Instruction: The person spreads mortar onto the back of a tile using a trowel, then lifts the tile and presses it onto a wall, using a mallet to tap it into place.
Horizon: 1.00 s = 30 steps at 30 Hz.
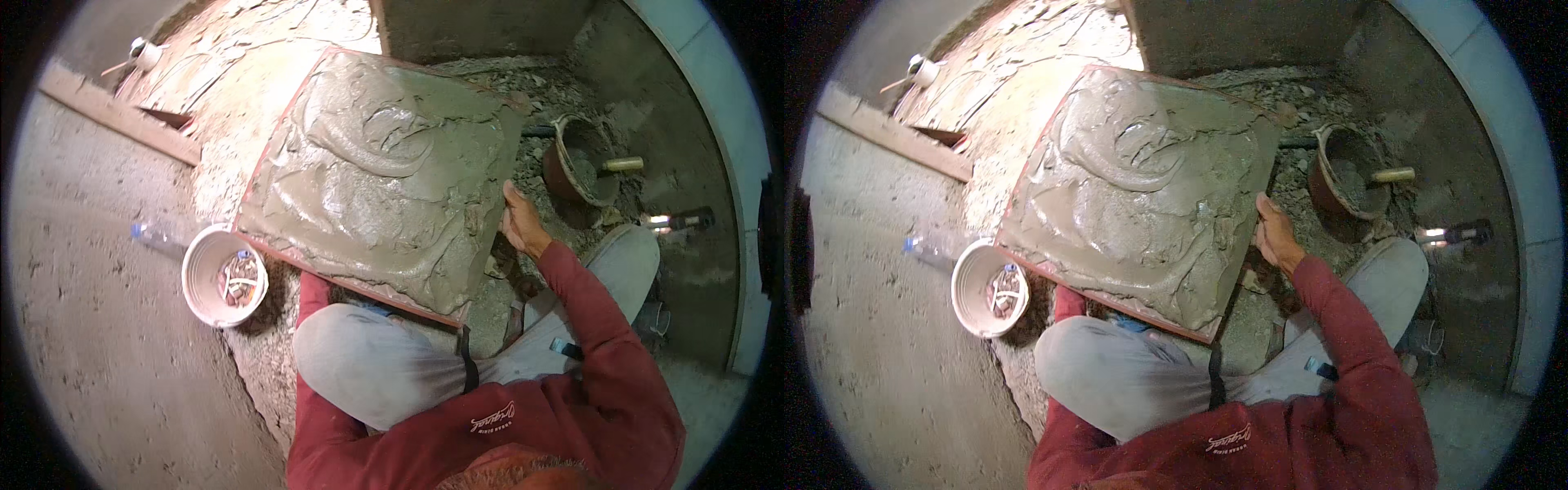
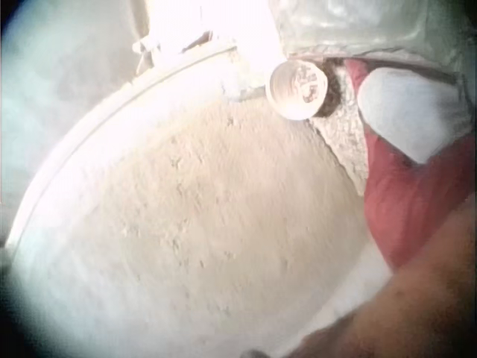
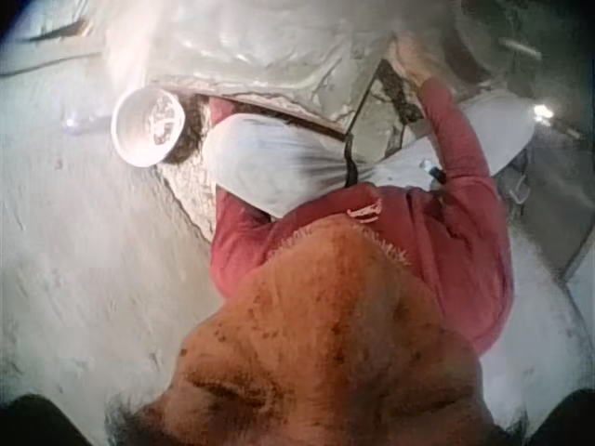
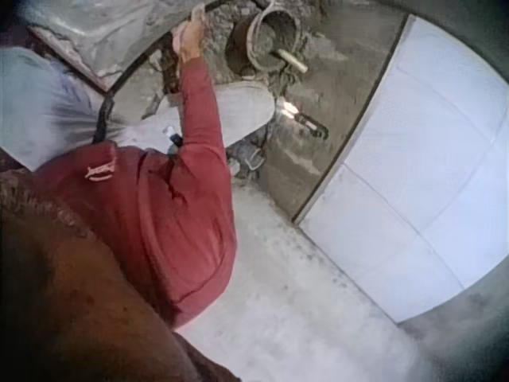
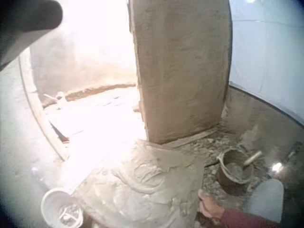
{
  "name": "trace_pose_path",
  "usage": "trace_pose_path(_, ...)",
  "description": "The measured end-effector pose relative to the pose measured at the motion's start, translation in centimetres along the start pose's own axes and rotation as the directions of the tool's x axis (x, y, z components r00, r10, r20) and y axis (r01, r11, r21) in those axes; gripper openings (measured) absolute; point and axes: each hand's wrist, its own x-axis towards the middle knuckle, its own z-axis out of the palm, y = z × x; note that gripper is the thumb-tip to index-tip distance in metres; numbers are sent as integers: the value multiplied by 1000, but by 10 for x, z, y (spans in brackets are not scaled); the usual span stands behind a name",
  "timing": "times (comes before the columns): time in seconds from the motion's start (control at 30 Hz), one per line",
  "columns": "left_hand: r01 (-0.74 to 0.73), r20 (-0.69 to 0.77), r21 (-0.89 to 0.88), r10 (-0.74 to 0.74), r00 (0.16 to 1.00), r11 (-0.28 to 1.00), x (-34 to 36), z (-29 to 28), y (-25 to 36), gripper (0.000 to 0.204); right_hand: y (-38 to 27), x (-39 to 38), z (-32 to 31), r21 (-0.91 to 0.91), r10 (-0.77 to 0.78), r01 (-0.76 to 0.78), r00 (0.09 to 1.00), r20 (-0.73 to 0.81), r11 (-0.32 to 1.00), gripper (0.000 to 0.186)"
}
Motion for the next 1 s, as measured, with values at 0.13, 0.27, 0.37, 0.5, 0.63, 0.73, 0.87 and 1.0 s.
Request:
trace_pose_path(0.13, 41, -1, 33, -41, 999, 999, 14, -4, 6, 67, -7, 0, 0, 47, 25, -26, 999, 34, 999, 63)
trace_pose_path(0.27, 69, -5, 54, -69, 998, 996, 25, 4, 13, 65, -3, 21, -12, 40, -25, 28, 997, -73, 999, 53)
trace_pose_path(0.37, 70, -25, 75, -68, 997, 995, 28, 4, 27, 64, -11, 28, 3, 147, -71, 77, 996, -47, 986, 60)
trace_pose_path(0.5, 73, -76, 121, -64, 995, 990, 35, 2, 49, 63, -15, 26, 26, 199, 57, -51, 998, -24, 979, 78)
trace_pose_path(0.63, 61, -160, 169, -34, 987, 984, 35, 17, 77, 62, -34, 28, 27, 156, 180, -156, 971, -156, 975, 95)
trace_pose_path(0.73, 58, -231, 218, -6, 973, 974, 32, 43, 98, 61, -27, 45, 8, 92, 184, -167, 955, -232, 982, 100)
trace_pose_path(0.87, 48, -336, 259, 43, 941, 965, 14, 82, 122, 60, -100, 8, 46, -121, 204, -270, 898, -391, 955, 103)
trace_pose_path(1.0, 63, -381, 304, 60, 923, 950, -8, 140, 150, 58, -147, -32, 53, -82, 316, -360, 890, -328, 929, 98)
